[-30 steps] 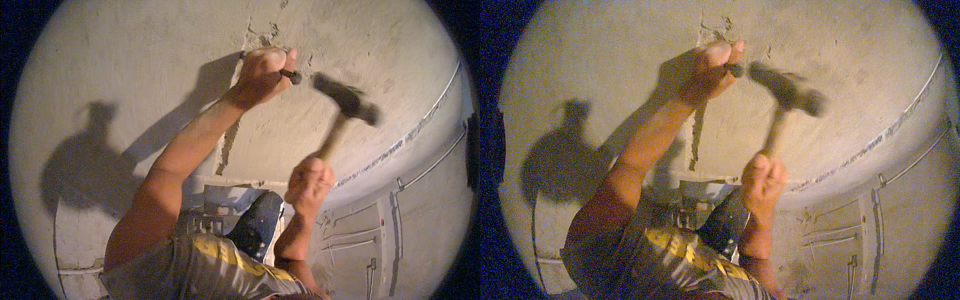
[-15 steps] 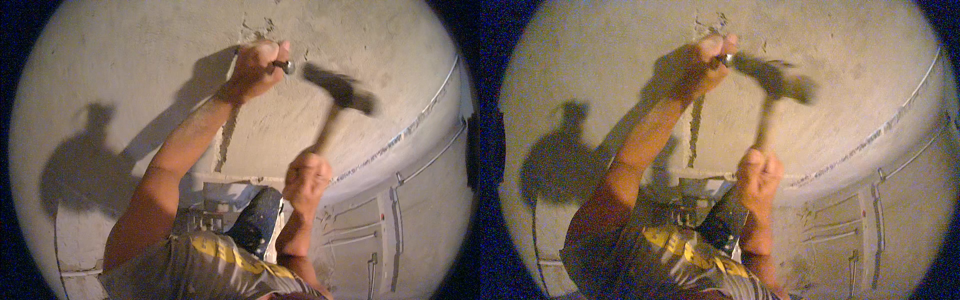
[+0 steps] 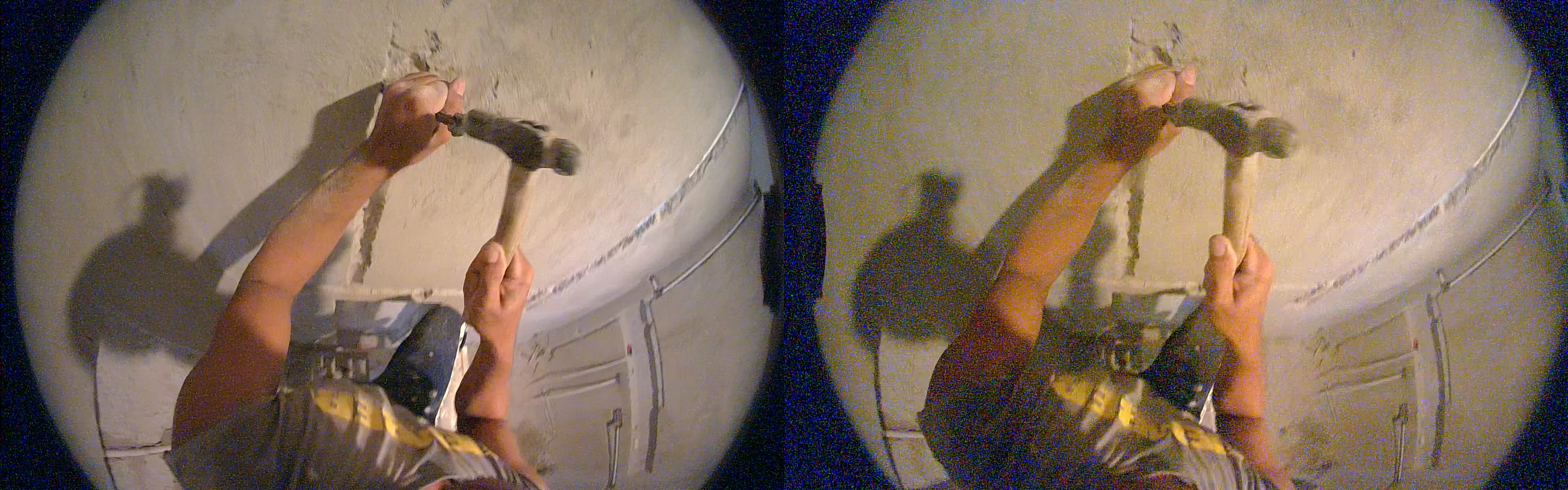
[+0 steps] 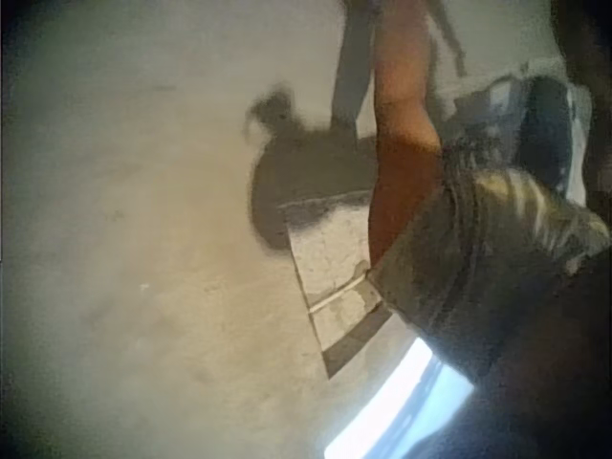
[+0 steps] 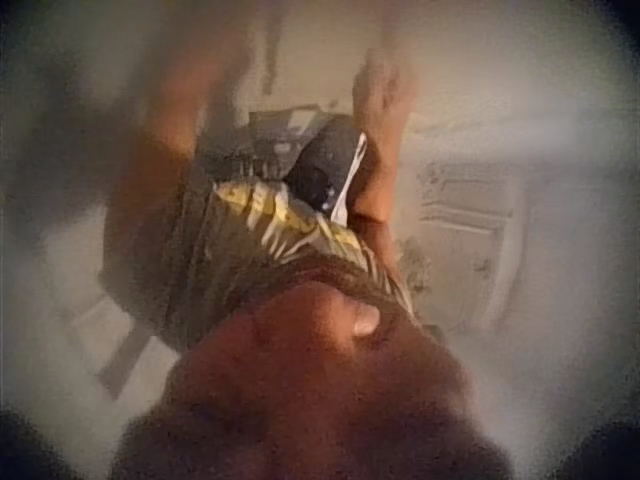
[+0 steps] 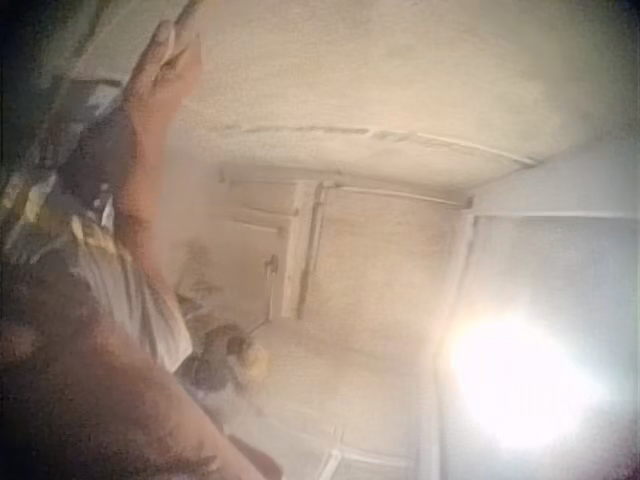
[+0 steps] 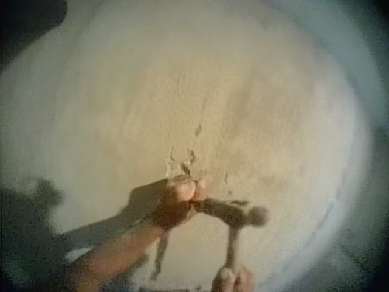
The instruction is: The person carves a vertical channel into a concrete wall using a hammer and a chisel.
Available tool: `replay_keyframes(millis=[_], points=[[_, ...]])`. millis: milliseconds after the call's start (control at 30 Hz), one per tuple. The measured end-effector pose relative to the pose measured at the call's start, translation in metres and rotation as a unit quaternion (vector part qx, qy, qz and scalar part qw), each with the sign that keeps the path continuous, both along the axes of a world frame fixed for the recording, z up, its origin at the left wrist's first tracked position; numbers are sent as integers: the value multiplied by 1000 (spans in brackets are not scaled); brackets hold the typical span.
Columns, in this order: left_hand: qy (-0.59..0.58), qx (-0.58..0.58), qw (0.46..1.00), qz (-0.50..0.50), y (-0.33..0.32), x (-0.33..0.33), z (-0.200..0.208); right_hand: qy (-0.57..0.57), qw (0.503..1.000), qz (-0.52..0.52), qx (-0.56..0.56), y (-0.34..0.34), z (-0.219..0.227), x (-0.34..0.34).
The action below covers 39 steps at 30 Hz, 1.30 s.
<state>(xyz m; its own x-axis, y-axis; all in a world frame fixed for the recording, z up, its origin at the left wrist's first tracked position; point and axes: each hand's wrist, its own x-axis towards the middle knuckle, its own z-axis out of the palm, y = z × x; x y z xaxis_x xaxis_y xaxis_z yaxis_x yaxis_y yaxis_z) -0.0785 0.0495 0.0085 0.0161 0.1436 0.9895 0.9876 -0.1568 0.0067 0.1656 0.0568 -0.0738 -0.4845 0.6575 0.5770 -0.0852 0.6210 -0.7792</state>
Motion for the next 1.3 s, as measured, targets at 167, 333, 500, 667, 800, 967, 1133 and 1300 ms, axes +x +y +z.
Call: replay_keyframes(millis=[167, 333, 500, 667, 800, 967, 1133, 1300], points=[[196, -93, 975, -37, 9, -3, -45, 183, 981, 42, -45, -3, -36, 25], [154, -138, 976, -66, 2, -1, -61, 294, 931, 119, -179, -23, -44, 44], [137, -99, 982, -82, -4, 14, -51, 313, 920, 88, -218, -23, -59, 53], [147, -113, 979, -80, -9, 25, -26, 321, 921, 41, -219, -17, -64, 55], [157, -110, 981, -34, -8, 21, -10, 340, 905, 107, -231, -13, -63, 56], [122, -105, 987, 16, 2, 24, -7, 421, 862, 167, -229, 4, -65, 65], [104, -85, 989, 57, 16, 33, -1, 466, 829, 208, -229, 8, -63, 21], [102, -93, 989, 46, 27, 24, -10, 142, 931, 140, -306, 13, -63, -11]])
